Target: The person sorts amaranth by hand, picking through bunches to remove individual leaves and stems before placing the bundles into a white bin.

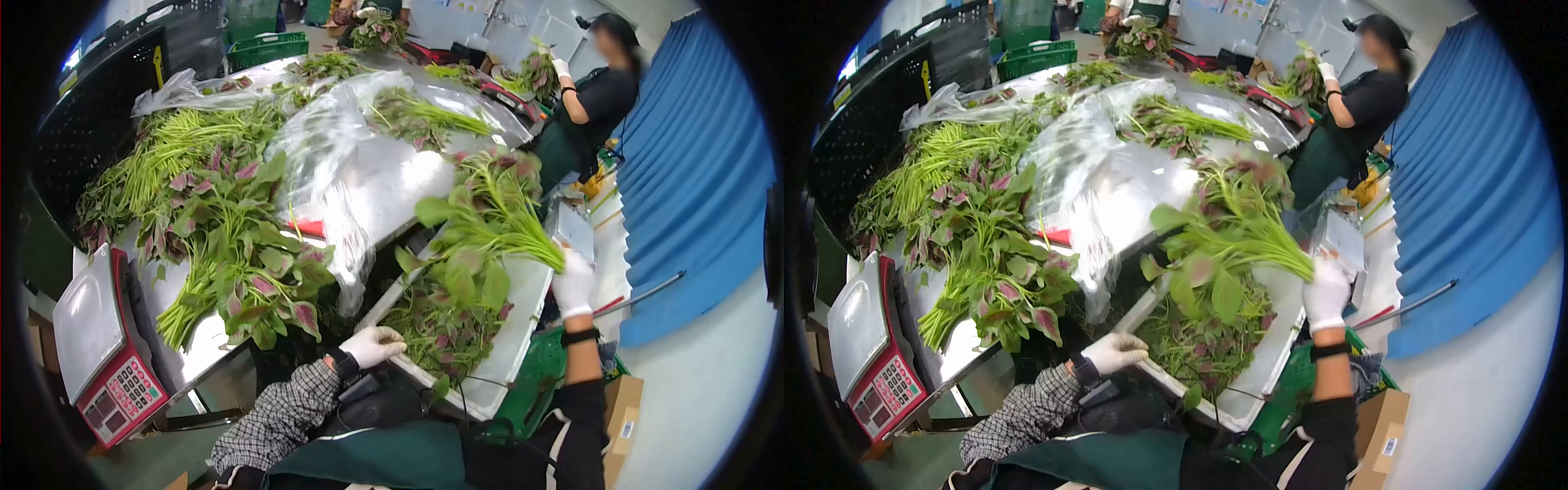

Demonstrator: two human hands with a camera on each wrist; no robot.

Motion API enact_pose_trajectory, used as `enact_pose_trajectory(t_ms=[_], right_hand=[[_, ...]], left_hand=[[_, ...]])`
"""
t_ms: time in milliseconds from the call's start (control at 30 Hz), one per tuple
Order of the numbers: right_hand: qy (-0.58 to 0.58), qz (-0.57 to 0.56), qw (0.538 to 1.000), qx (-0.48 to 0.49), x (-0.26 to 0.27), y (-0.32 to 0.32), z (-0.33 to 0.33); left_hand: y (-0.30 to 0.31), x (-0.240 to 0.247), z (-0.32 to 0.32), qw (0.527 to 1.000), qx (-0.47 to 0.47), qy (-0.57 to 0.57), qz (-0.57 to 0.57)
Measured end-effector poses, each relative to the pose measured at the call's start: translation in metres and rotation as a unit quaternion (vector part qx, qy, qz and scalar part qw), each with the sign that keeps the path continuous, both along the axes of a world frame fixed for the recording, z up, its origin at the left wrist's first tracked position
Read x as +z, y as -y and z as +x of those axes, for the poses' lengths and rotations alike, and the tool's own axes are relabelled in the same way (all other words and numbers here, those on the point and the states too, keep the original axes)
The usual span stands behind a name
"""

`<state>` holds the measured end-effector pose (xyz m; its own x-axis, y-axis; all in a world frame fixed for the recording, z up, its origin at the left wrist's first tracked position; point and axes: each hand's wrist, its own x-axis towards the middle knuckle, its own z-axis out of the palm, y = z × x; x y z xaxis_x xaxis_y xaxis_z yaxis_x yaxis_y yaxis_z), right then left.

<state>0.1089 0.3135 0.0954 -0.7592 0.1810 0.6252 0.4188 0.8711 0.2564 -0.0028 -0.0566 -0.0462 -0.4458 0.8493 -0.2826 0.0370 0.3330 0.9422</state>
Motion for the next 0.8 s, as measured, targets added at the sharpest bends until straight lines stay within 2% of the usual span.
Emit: enact_pose_trajectory(t_ms=[33,100,167,200,233,300,333,367,400,467,500,567,600,633,667,733,800], right_hand=[[0.186,0.011,0.976,-0.11,-0.034,-0.037,0.0],[0.324,0.051,0.931,-0.163,-0.027,-0.037,0.0],[0.153,-0.032,0.984,-0.089,-0.004,-0.035,-0.002],[0.103,-0.103,0.98,-0.132,0.016,-0.014,-0.001],[0.03,-0.209,0.97,-0.123,0.02,-0.016,0.004],[-0.016,-0.221,0.97,-0.104,-0.011,-0.03,0.011],[0.205,-0.147,0.944,-0.211,-0.021,-0.026,0.004],[0.354,-0.129,0.91,-0.176,-0.032,-0.02,0.004],[0.204,0.014,0.978,-0.049,-0.034,-0.046,0.001],[0.089,-0.018,0.996,-0.003,-0.01,-0.044,0.001],[0.121,-0.182,0.972,-0.086,0.022,-0.019,-0.003],[0.05,-0.288,0.954,-0.065,0.004,-0.031,-0.006],[0.01,-0.336,0.94,-0.055,-0.007,-0.037,-0.004],[0.092,-0.238,0.964,-0.071,-0.026,-0.044,0.0],[0.166,-0.137,0.973,-0.083,-0.046,-0.053,0.001],[0.214,-0.125,0.964,-0.09,-0.034,-0.037,-0.001],[0.138,-0.318,0.936,-0.055,0.004,-0.017,-0.003]], left_hand=[[-0.003,-0.004,0.0,1.0,0.005,0.012,0.006],[0.0,-0.001,0.002,1.0,-0.004,-0.01,0.014],[0.005,0.002,-0.001,0.999,0.001,-0.044,0.014],[0.007,0.006,-0.001,1.0,0.009,-0.026,0.004],[0.005,-0.001,-0.002,1.0,0.016,0.015,-0.007],[0.001,0.002,0.001,1.0,0.024,0.012,0.001],[-0.001,0.001,0.001,1.0,0.008,-0.01,0.007],[-0.004,0.0,0.0,0.999,-0.007,-0.032,0.013],[-0.005,-0.001,0.001,0.998,-0.025,-0.052,0.016],[-0.003,0.006,0.009,0.999,-0.02,-0.041,0.021],[-0.003,0.008,0.007,1.0,-0.019,-0.02,0.016],[-0.001,0.011,0.009,0.996,0.024,0.07,0.047],[-0.002,0.011,0.009,0.998,0.03,0.051,0.019],[-0.003,0.012,0.008,0.999,0.038,0.027,-0.008],[-0.006,0.007,0.008,0.999,0.008,0.034,0.02],[-0.006,0.007,0.009,1.0,-0.005,0.008,0.015],[-0.003,0.011,0.01,1.0,0.005,0.018,0.01]])
